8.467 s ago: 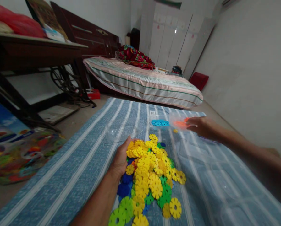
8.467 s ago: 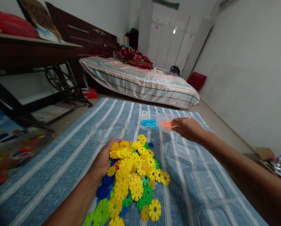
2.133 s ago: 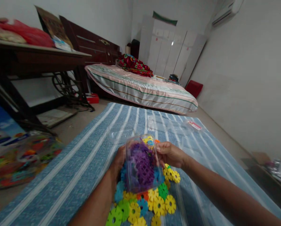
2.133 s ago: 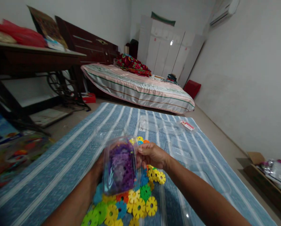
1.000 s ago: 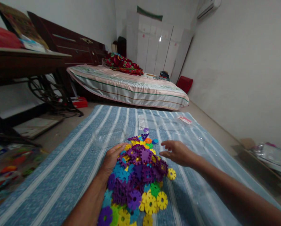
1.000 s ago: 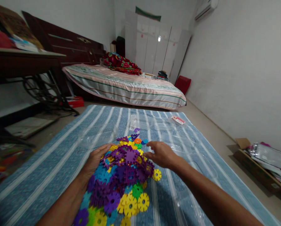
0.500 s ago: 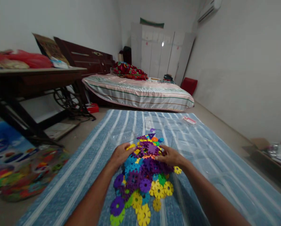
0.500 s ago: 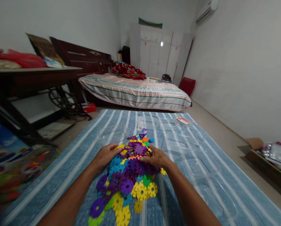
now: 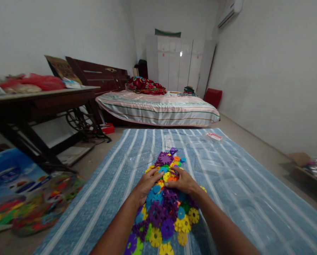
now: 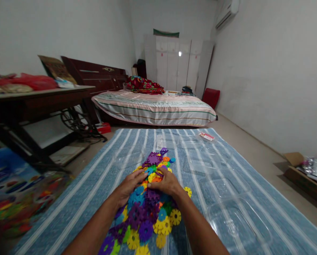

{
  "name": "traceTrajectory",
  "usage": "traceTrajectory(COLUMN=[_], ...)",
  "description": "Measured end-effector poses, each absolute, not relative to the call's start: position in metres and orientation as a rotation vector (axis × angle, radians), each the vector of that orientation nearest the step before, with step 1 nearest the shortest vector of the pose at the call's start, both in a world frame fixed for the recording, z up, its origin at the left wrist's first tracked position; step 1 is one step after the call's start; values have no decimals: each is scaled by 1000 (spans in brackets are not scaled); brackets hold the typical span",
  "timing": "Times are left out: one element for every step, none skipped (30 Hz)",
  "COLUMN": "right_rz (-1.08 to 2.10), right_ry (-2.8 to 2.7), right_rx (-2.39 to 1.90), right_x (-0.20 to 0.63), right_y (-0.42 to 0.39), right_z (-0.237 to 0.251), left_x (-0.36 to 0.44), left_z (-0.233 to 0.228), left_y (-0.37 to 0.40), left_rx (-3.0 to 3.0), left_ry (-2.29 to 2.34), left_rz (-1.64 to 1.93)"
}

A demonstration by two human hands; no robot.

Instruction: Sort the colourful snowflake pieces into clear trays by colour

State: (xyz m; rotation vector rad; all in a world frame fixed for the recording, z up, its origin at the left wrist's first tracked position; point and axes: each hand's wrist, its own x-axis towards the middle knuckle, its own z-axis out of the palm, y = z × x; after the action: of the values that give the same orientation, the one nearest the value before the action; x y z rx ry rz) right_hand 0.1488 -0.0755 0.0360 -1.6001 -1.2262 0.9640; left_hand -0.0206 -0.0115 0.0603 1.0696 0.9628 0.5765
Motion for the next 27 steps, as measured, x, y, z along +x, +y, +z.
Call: traceTrajectory(right_rz=[975,990,1002,1009,1010,1002,993,979,961,943,922,904,887,869,854,839,825,818,819,822,819,800,761,695,612,521,440], right_ry=[-1207,-1181,-1150,-1113,-1072,-1031,-998,-976,-961,-954,-950,-947,-944,-939,-941,-945,-952,-963,-974,-988,-1005,-1027,-1062,-1105,-1157,-1204,-1222], right_rx=[-1570,-1533,-1493,-1454,-1419,-1388,-1362,-1335,-1306,-1277,-1253,-1233,-1216,-1200,-1184,-1165,-1145,-1127,-1116,-1113,-1128,-1159,-1206,-1271,-1335,-1389,-1439], right_x=[146,144,142,140,137,135,133,131,130,128,127,126,125,125,124,123,122,121,120,119,117,116,116,115,115,115,116], right_y=[-76,-75,-75,-74,-74,-72,-71,-71,-70,-70,-71,-72,-73,-75,-77,-79,-82,-85,-89,-93,-99,-107,-116,-126,-138,-151,-166], right_z=[36,36,36,35,35,34,34,34,35,37,39,42,45,48,51,54,56,58,59,59,59,59,57,55,52,47,41], left_x=[-18,-15,-12,-9,-6,-3,-1,0,1,1,1,1,1,1,2,4,7,10,15,20,25,31,36,42,47,52,57], left_z=[59,59,58,59,59,61,64,67,71,76,82,87,93,98,103,107,109,111,111,110,109,106,104,101,97,94,91], left_y=[-12,-13,-14,-14,-14,-14,-13,-12,-10,-8,-5,-2,2,6,10,15,19,23,27,31,35,39,42,46,50,53,56], left_rx=[1034,1014,1009,1018,1045,1090,1156,1244,1354,1480,1607,1725,1828,1916,1991,2061,2130,2196,2258,2313,2363,2411,2455,2497,2531,2557,2571], left_ry=[927,899,883,880,887,897,904,907,905,897,884,868,851,842,847,876,930,1002,1080,1146,1189,1205,1205,1205,1211,1222,1241], left_rz=[574,570,571,578,590,602,608,607,604,596,588,584,586,591,587,571,546,514,479,448,428,418,404,371,322,262,200])
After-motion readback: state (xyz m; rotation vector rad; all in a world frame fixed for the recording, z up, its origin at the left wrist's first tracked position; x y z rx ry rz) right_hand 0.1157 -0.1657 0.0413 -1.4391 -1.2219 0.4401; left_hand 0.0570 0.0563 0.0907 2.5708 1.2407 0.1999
